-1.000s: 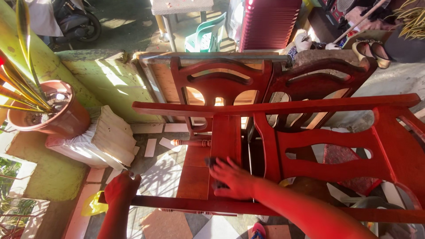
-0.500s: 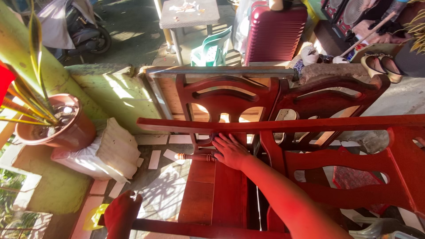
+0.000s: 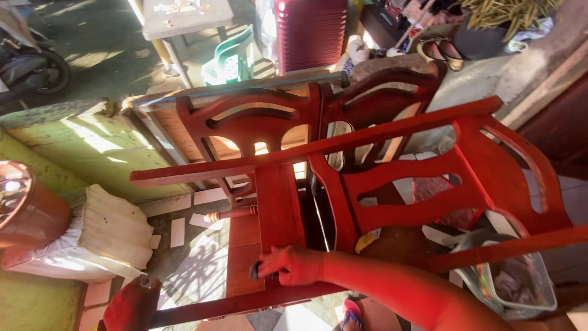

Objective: The person wipes a wooden chair with a dark cloth, moving from the seat to the backrest and legs. The person then uses a yellow sponge to wipe the chair legs and seat edges.

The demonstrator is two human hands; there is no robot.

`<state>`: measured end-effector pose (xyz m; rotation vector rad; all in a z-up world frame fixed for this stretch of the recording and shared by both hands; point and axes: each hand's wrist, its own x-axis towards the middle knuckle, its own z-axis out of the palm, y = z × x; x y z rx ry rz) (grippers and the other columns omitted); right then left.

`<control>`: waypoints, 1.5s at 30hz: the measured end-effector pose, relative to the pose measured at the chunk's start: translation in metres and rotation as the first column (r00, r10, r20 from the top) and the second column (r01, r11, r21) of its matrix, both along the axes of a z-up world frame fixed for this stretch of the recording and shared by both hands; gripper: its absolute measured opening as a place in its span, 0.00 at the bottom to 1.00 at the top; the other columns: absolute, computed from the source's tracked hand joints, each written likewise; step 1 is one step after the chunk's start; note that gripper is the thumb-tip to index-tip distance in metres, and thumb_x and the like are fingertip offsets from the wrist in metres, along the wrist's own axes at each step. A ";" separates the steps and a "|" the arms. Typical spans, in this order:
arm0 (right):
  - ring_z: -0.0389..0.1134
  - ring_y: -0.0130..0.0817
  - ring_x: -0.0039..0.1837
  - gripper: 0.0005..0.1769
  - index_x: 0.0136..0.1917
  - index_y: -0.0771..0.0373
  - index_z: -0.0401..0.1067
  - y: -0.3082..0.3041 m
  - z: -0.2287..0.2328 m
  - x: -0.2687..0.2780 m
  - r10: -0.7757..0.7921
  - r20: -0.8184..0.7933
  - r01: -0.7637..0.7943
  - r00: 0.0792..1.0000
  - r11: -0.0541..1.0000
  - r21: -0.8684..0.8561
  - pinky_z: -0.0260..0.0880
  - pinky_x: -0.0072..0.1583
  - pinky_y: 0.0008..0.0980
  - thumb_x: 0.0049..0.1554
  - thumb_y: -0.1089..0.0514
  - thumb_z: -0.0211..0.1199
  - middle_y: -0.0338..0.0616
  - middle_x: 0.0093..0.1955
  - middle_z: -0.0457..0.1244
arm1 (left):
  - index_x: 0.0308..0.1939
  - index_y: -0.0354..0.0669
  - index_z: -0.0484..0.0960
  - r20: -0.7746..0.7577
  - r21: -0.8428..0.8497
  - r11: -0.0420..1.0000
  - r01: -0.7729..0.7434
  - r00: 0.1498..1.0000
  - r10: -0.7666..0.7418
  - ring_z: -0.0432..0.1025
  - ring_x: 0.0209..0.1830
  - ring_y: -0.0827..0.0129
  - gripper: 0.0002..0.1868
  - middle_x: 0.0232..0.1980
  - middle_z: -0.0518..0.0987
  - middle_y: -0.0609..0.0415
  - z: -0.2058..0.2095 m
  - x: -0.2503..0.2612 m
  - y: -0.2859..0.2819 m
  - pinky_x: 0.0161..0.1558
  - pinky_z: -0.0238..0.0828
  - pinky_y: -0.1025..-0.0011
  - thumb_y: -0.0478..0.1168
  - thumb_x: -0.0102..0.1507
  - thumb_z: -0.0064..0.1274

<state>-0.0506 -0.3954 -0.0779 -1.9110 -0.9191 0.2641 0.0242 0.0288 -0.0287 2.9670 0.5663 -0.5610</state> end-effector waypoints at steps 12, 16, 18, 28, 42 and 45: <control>0.66 0.39 0.59 0.36 0.74 0.62 0.64 -0.144 0.083 -0.146 -0.066 0.662 0.436 0.746 0.801 -0.411 0.67 0.60 0.40 0.52 0.65 0.62 0.44 0.61 0.62 | 0.67 0.60 0.82 0.013 0.010 1.000 0.029 0.999 -0.030 0.76 0.64 0.52 0.32 0.65 0.82 0.47 -0.009 0.004 0.008 0.64 0.70 0.56 0.64 0.63 0.49; 0.67 0.36 0.56 0.41 0.71 0.60 0.65 -0.227 0.087 -0.174 -0.201 0.588 0.569 0.784 0.612 -0.549 0.69 0.62 0.35 0.44 0.67 0.67 0.39 0.56 0.66 | 0.66 0.60 0.84 0.003 0.026 1.000 0.004 1.000 -0.004 0.77 0.64 0.52 0.30 0.64 0.84 0.48 -0.013 0.002 0.009 0.62 0.72 0.55 0.64 0.65 0.46; 0.67 0.40 0.57 0.36 0.62 0.55 0.69 -0.264 0.090 -0.179 -0.321 0.489 0.576 0.811 0.583 -0.573 0.68 0.59 0.41 0.41 0.53 0.76 0.39 0.54 0.66 | 0.66 0.59 0.83 0.006 0.034 0.999 0.028 1.000 -0.028 0.77 0.63 0.53 0.31 0.62 0.85 0.48 -0.015 0.004 0.009 0.61 0.72 0.55 0.65 0.65 0.47; 0.66 0.42 0.60 0.36 0.59 0.53 0.70 -0.262 0.099 -0.183 -0.481 0.362 0.555 0.799 0.359 -0.750 0.65 0.63 0.44 0.44 0.37 0.76 0.40 0.57 0.65 | 0.64 0.61 0.84 0.091 0.024 0.999 0.041 0.995 -0.043 0.77 0.62 0.52 0.29 0.60 0.85 0.50 -0.022 0.003 0.015 0.60 0.72 0.54 0.64 0.66 0.46; 0.70 0.47 0.58 0.20 0.67 0.62 0.65 -0.371 0.058 -0.282 -0.878 0.002 0.876 -0.479 -0.478 -0.063 0.74 0.58 0.51 0.73 0.47 0.63 0.49 0.61 0.65 | 0.61 0.61 0.87 0.259 -0.025 0.999 0.035 0.966 -0.028 0.78 0.58 0.50 0.25 0.56 0.86 0.51 -0.021 -0.007 0.013 0.55 0.73 0.54 0.63 0.68 0.46; 0.70 0.41 0.59 0.25 0.69 0.53 0.66 -0.387 0.024 -0.287 -0.609 -0.497 0.702 -0.619 -0.712 -0.002 0.73 0.60 0.51 0.67 0.37 0.56 0.40 0.62 0.66 | 0.59 0.60 0.87 0.323 -0.064 0.996 0.059 0.946 -0.035 0.78 0.57 0.51 0.24 0.55 0.86 0.52 -0.030 -0.010 0.018 0.55 0.73 0.54 0.61 0.67 0.46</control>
